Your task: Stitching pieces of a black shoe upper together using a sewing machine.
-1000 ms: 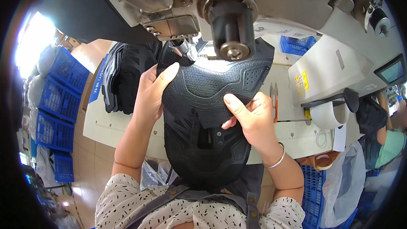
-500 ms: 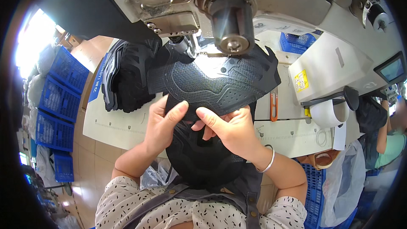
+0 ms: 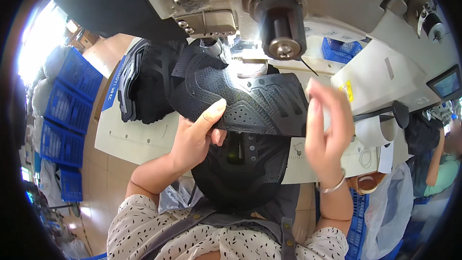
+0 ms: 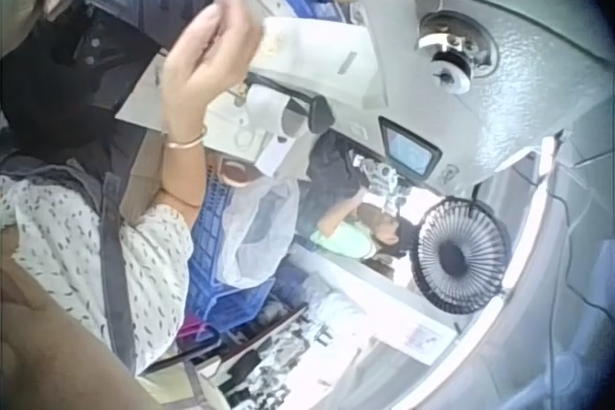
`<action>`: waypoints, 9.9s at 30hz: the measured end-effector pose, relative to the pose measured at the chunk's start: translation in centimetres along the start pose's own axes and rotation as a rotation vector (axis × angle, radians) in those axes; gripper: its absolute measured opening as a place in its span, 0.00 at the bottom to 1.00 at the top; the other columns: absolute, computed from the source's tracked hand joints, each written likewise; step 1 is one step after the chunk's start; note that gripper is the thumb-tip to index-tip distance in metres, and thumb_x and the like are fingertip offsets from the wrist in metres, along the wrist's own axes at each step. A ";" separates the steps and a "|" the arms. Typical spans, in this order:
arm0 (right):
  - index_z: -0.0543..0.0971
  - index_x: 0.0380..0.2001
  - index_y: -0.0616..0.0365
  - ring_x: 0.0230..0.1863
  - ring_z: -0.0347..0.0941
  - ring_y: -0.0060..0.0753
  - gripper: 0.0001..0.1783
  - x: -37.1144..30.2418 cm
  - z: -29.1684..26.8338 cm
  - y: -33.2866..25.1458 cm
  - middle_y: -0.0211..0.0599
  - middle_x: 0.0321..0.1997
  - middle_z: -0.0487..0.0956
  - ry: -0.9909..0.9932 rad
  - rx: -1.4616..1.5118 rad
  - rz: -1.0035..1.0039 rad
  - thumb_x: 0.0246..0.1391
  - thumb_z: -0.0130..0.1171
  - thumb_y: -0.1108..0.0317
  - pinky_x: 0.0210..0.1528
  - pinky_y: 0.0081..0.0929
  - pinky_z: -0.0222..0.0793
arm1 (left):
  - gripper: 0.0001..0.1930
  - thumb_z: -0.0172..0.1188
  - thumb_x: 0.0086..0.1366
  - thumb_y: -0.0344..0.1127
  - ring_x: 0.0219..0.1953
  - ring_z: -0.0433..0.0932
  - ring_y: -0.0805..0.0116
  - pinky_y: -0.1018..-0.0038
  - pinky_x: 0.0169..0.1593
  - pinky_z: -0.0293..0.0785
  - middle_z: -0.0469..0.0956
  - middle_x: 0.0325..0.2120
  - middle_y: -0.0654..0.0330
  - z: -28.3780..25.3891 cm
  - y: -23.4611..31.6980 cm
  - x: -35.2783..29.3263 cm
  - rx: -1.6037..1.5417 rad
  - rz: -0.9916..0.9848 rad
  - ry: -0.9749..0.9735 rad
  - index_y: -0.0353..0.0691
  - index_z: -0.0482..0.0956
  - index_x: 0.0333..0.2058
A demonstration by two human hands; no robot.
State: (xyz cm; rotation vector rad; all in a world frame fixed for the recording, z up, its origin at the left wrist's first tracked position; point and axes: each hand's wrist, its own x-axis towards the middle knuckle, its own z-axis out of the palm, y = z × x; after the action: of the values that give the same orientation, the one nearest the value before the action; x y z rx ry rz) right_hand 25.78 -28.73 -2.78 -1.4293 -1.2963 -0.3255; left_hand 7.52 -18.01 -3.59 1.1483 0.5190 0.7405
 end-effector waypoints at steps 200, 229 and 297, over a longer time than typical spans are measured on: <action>0.71 0.28 0.62 0.21 0.65 0.22 0.07 -4.9 3.6 0.6 0.35 0.24 0.72 0.199 -0.419 -0.159 0.47 0.60 0.78 0.26 0.15 0.64 | 0.45 0.58 0.54 0.29 0.63 0.44 0.53 0.63 0.62 0.44 0.37 0.61 0.42 -4.4 -2.9 -4.3 0.700 0.385 0.111 0.28 0.33 0.61; 0.64 0.50 0.66 0.43 0.71 0.26 0.19 -0.8 2.9 -1.9 0.39 0.46 0.72 0.021 1.092 0.826 0.54 0.46 0.74 0.46 0.20 0.67 | 0.23 0.46 0.53 0.29 0.45 0.74 0.58 0.69 0.50 0.70 0.72 0.45 0.42 -0.9 3.0 0.4 -0.196 -0.026 -0.174 0.23 0.64 0.49; 0.76 0.27 0.65 0.16 0.71 0.20 0.06 -1.5 4.4 -2.3 0.33 0.21 0.76 -0.270 0.957 0.831 0.51 0.57 0.72 0.17 0.16 0.67 | 0.11 0.55 0.61 0.38 0.17 0.70 0.81 0.84 0.18 0.66 0.74 0.18 0.66 -2.5 1.1 1.5 0.135 0.053 0.093 0.34 0.75 0.30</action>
State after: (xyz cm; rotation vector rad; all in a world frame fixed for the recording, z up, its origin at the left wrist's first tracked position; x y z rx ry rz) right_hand 21.42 -26.35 -4.24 -1.0349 -0.7474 0.9519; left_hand 6.48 -15.06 -3.41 1.2608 0.6262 0.8177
